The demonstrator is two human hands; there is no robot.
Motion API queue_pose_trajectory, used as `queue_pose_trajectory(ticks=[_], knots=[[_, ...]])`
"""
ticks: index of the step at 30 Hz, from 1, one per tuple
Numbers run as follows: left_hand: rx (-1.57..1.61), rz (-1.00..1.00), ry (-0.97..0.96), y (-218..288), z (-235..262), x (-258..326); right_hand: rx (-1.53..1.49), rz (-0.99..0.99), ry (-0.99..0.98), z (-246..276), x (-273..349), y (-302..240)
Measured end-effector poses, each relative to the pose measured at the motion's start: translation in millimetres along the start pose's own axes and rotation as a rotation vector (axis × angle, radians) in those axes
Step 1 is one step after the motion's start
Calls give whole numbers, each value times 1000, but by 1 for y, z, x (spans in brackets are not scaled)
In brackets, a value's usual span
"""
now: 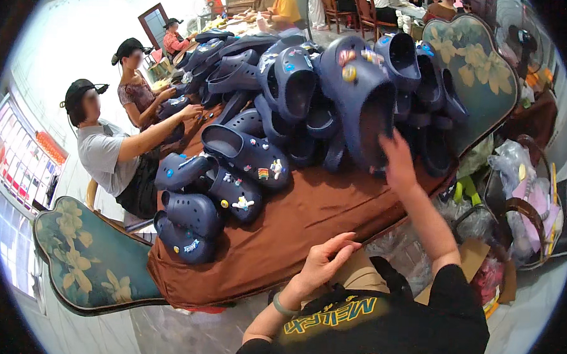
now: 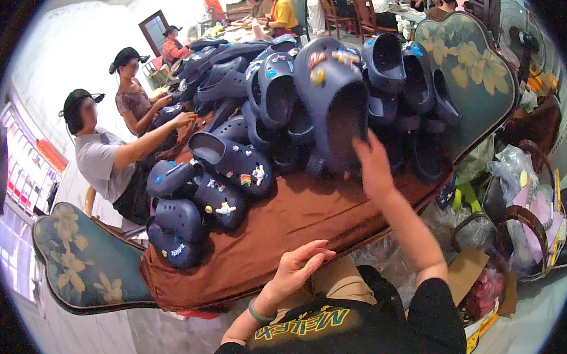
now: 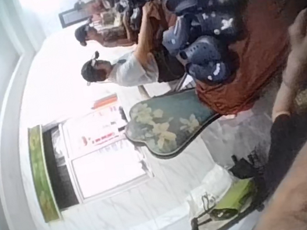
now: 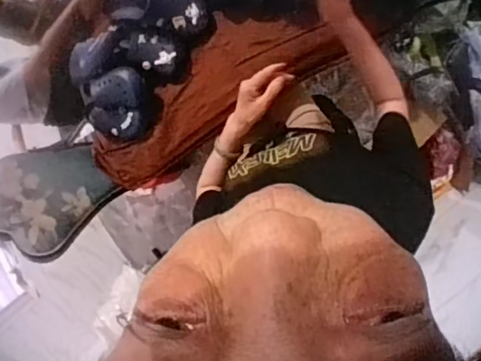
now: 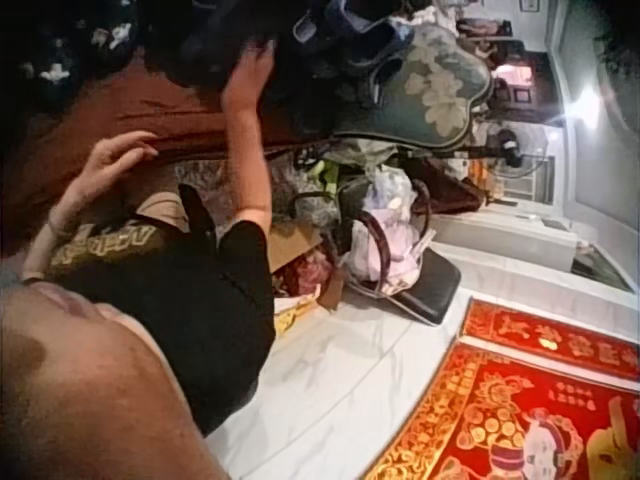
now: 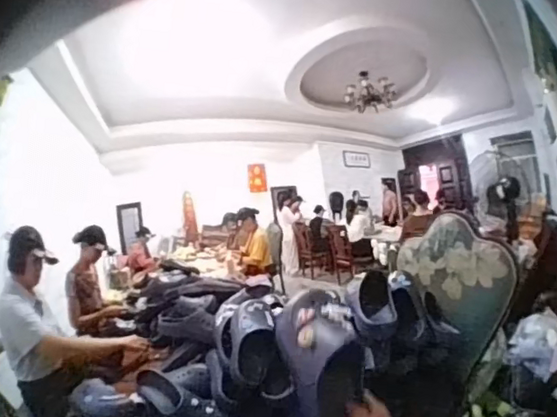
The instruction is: The person decorates clogs by inserting decorative charms into their holes by hand.
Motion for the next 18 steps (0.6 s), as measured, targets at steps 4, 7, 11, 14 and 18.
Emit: queue_pose_trajectory(ticks=[4, 7, 11, 14, 18], knots=[[8, 150, 226, -38, 22, 12, -32, 9, 37, 5, -105, -26], [-3, 128, 265, -60, 34, 23, -61, -97, -27, 11, -177, -12], [-80, 111, 274, -81, 46, 40, -235, -212, 58, 15, -203, 10], [129, 111, 290, -91, 45, 53, -295, -155, 120, 21, -206, 10], [176, 138, 290, -96, 50, 56, -473, -106, 139, 28, -201, 16]])
Point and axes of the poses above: each hand's wrist, its own x-axis away from the middle knuckle, its own z-axis out of the back of the hand, y = z × x, the point moved 8 cm from there along -x, towards the middle knuckle, and after that the axes turned 6 degrees about y, right-handed, at the moved point
